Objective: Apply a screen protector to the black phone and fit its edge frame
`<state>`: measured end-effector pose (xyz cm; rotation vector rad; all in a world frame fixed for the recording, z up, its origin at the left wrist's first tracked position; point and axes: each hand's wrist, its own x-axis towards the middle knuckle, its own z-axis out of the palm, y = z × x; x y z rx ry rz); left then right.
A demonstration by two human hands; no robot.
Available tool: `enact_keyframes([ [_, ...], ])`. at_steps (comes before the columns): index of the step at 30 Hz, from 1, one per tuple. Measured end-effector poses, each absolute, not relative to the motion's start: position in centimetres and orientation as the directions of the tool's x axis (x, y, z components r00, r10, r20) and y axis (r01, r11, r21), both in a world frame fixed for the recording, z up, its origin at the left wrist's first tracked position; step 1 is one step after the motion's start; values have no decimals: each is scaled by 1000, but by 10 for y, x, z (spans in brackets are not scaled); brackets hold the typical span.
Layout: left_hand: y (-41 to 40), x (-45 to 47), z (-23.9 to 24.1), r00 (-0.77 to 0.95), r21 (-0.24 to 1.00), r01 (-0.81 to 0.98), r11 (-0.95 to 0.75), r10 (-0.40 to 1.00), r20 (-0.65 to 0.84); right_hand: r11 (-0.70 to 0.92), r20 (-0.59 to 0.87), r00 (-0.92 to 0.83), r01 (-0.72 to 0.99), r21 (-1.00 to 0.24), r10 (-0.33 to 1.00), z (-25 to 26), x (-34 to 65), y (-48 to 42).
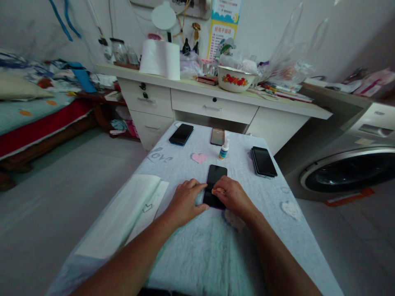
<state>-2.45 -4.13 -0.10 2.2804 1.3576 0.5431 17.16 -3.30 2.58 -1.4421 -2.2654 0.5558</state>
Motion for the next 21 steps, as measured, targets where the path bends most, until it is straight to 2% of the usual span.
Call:
enact_keyframes([
  [5, -42, -24, 0, 444, 542, 725, -425, 890, 103, 447, 80, -502, 673, -589, 861, 29, 164, -41],
  [12, -43, -26, -3, 455, 547, 704, -453, 879, 142, 370, 140, -349, 778, -509, 927, 23, 170, -28],
  [21, -43, -26, -2, 453, 543, 708, -451, 880, 141, 315, 185, -260, 856, -411, 948, 23, 182, 0],
])
